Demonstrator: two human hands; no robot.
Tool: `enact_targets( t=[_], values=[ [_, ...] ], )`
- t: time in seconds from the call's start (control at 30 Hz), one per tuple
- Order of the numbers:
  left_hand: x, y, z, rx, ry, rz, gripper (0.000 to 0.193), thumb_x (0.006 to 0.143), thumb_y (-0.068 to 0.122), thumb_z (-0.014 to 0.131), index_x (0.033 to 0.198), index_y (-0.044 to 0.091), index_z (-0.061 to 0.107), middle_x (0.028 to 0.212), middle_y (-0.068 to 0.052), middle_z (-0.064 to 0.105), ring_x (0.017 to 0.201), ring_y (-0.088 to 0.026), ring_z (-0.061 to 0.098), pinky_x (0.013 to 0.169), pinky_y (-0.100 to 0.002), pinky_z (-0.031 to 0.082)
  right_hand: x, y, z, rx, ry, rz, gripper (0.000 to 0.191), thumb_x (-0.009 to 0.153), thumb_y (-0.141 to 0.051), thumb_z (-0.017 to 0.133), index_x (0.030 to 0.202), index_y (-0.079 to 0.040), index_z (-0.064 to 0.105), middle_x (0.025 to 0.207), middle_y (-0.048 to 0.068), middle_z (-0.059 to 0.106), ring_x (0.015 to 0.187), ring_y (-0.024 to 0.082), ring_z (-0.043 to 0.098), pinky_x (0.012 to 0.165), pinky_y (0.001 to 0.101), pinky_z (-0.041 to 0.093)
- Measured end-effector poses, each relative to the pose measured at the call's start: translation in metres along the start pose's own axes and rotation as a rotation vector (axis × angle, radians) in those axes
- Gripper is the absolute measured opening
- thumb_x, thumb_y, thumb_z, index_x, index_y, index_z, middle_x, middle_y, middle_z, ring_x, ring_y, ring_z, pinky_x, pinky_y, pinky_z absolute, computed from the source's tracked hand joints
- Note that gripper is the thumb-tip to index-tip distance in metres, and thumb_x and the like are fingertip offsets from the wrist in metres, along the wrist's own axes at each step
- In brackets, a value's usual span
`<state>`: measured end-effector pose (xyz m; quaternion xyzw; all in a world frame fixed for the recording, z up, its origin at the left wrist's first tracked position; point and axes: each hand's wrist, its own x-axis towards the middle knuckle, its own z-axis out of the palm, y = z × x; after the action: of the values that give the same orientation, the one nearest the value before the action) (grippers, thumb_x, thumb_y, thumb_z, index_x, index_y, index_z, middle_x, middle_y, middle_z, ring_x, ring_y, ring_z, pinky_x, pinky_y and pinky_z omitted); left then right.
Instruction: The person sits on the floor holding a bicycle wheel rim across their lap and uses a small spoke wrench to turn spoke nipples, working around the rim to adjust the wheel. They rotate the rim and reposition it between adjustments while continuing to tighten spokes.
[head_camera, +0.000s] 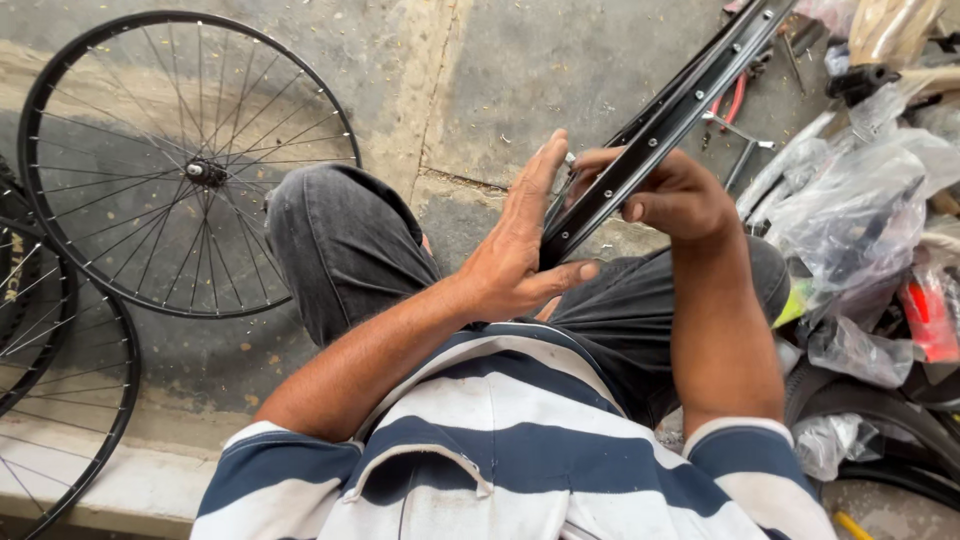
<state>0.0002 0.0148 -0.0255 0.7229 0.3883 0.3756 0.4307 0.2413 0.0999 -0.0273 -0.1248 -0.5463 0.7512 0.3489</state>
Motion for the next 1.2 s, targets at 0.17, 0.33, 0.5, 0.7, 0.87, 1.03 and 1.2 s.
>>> enact_targets(
  t=[0.17, 0.33, 0.5, 0.7, 0.87, 1.03, 1.2],
  values=[
    [-0.001, -0.002, -0.004, -0.003, 0.035, 0.006, 0.113, 0.096, 0.047, 0.076, 0.168, 0.002, 0.001, 0.178, -0.025, 0.008, 0.168, -0.041, 0.012, 0.138, -0.049, 0.016, 0.007, 0.018, 0.052, -0.905, 0.598, -0.131, 0.038, 0.085, -0.004, 0.086, 0.116, 0.003, 0.066, 0.108, 0.011, 0.072, 0.098, 0.017, 0.070, 0.084, 0.0320, 0.060],
    [0.000, -0.002, -0.006, -0.004, 0.047, 0.017, 0.112, 0.096, 0.047, 0.076, 0.168, 0.002, 0.003, 0.177, -0.024, 0.010, 0.168, -0.040, 0.013, 0.138, -0.048, 0.016, 0.004, 0.051, 0.078, -1.073, 0.859, -0.418, 0.035, 0.087, -0.003, 0.085, 0.114, 0.002, 0.064, 0.099, 0.009, 0.070, 0.087, 0.016, 0.069, 0.076, 0.0309, 0.056],
    [-0.001, 0.002, -0.007, -0.047, 0.029, 0.009, 0.112, 0.096, 0.047, 0.076, 0.168, 0.001, 0.004, 0.177, -0.025, 0.013, 0.167, -0.041, 0.017, 0.138, -0.048, 0.019, -0.005, 0.046, 0.066, -1.347, 0.834, -0.423, 0.037, 0.083, -0.006, 0.083, 0.117, 0.001, 0.070, 0.104, 0.016, 0.062, 0.092, 0.025, 0.063, 0.076, 0.0345, 0.054],
    [0.058, 0.013, -0.031, -0.063, -0.083, 0.066, 0.108, 0.090, 0.039, 0.081, 0.165, 0.001, 0.014, 0.167, -0.030, 0.034, 0.158, -0.040, 0.035, 0.129, -0.045, 0.032, -0.005, 0.059, 0.077, -1.055, 0.903, -0.419, 0.044, 0.092, -0.014, 0.083, 0.126, 0.003, 0.060, 0.115, 0.014, 0.062, 0.103, 0.023, 0.066, 0.088, 0.0331, 0.056],
    [0.094, 0.025, -0.038, -0.318, -0.176, -0.218, 0.102, 0.078, 0.015, 0.064, 0.168, 0.006, 0.016, 0.142, -0.031, 0.058, 0.129, -0.042, 0.058, 0.110, -0.042, 0.049, -0.006, 0.056, 0.053, -0.448, 0.878, -0.499, 0.036, 0.096, -0.010, 0.081, 0.124, -0.008, 0.059, 0.123, 0.009, 0.071, 0.109, 0.016, 0.069, 0.096, 0.0288, 0.060],
    [0.029, 0.020, -0.033, -0.051, -0.071, 0.068, 0.096, 0.080, -0.002, 0.064, 0.165, 0.002, 0.018, 0.168, -0.025, 0.033, 0.160, -0.038, 0.032, 0.132, -0.042, 0.028, -0.019, 0.050, 0.034, -0.443, 0.777, -0.262, 0.031, 0.099, 0.003, 0.077, 0.128, 0.004, 0.066, 0.118, 0.009, 0.071, 0.108, 0.016, 0.068, 0.096, 0.0298, 0.058],
    [-0.007, 0.007, -0.023, -0.083, -0.010, 0.069, 0.099, 0.078, -0.004, 0.061, 0.166, 0.004, 0.017, 0.174, -0.021, 0.023, 0.166, -0.037, 0.021, 0.137, -0.043, 0.020, -0.021, 0.060, 0.028, -0.181, 0.508, -0.156, 0.024, 0.104, 0.006, 0.065, 0.127, 0.006, 0.069, 0.121, 0.013, 0.072, 0.111, 0.018, 0.069, 0.099, 0.0292, 0.056]
  ],
)
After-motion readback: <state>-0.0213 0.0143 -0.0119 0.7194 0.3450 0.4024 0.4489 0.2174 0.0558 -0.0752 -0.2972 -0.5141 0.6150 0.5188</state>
